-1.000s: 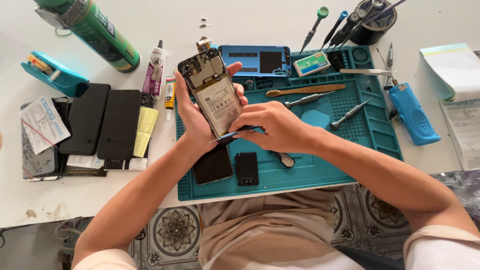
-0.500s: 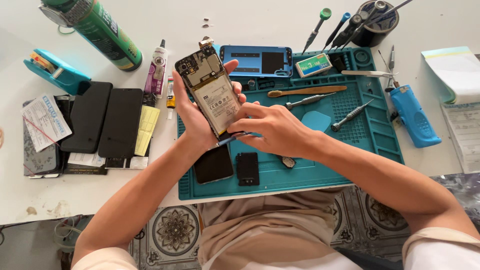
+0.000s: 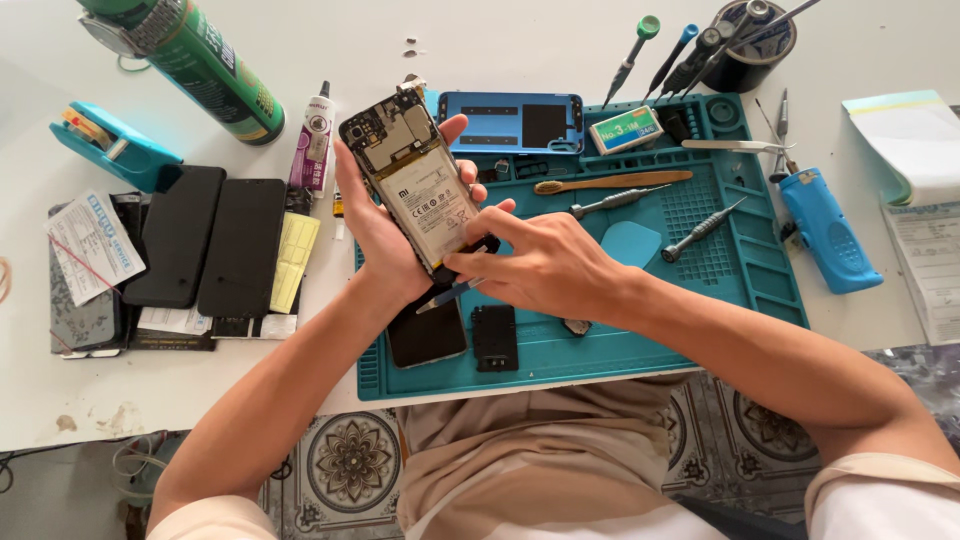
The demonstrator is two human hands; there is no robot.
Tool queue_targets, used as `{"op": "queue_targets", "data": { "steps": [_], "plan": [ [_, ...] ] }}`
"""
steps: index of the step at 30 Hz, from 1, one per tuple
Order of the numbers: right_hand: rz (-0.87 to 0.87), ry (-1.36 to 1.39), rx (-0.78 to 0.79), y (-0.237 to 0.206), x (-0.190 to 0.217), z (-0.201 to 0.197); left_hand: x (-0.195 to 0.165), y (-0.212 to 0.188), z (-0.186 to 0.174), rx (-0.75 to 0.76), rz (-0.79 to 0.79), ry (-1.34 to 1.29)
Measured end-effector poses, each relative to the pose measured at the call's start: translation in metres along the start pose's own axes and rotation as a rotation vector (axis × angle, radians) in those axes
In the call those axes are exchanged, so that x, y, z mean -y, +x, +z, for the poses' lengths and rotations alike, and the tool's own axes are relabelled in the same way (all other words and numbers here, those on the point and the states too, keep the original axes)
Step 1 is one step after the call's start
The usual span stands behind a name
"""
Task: The person repairs a smartphone on a teal repair mat. They use a spudger and screwdriver to pry open the phone's midframe, disconnect and lift out the battery, handle small internal components and flex cables, then set the opened phone down and pick up a screwdriver to work on other small parts.
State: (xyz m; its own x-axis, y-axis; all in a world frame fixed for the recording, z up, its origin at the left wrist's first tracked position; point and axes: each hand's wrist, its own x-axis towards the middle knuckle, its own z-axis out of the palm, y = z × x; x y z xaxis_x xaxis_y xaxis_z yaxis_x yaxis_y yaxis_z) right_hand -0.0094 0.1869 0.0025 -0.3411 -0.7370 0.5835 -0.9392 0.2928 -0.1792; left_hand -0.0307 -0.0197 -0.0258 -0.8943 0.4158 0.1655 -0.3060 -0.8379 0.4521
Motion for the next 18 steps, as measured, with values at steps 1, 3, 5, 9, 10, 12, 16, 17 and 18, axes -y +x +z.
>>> {"op": "queue_targets", "data": {
  "steps": [1, 3, 5, 9, 10, 12, 16, 17, 18],
  "plan": [
    [-0.002, -0.004, 0.006, 0.000, 0.001, -0.001, 0.000, 0.000, 0.000, 0.002, -0.006, -0.001],
    [-0.005, -0.011, 0.018, 0.001, 0.004, -0.003, 0.001, 0.000, 0.000, 0.001, 0.003, 0.025],
    [-0.004, -0.068, 0.030, 0.002, 0.007, -0.003, 0.003, 0.000, 0.000, -0.004, 0.032, 0.080],
    [0.005, -0.149, 0.065, 0.004, 0.011, -0.005, 0.001, 0.000, 0.001, -0.028, 0.040, 0.097],
    [0.005, -0.151, 0.068, 0.005, 0.011, -0.005, 0.001, 0.001, 0.001, -0.032, 0.040, 0.096],
    [0.004, -0.155, 0.074, 0.005, 0.010, -0.006, 0.000, 0.001, 0.002, -0.035, 0.040, 0.094],
    [0.003, -0.192, 0.051, 0.004, 0.012, -0.005, -0.002, 0.000, 0.004, -0.042, 0.033, 0.075],
    [0.000, -0.204, 0.048, 0.004, 0.012, -0.006, -0.003, 0.000, 0.005, -0.046, 0.030, 0.067],
    [-0.003, -0.216, 0.046, 0.003, 0.012, -0.005, -0.003, -0.001, 0.005, -0.049, 0.027, 0.060]
  ]
}}
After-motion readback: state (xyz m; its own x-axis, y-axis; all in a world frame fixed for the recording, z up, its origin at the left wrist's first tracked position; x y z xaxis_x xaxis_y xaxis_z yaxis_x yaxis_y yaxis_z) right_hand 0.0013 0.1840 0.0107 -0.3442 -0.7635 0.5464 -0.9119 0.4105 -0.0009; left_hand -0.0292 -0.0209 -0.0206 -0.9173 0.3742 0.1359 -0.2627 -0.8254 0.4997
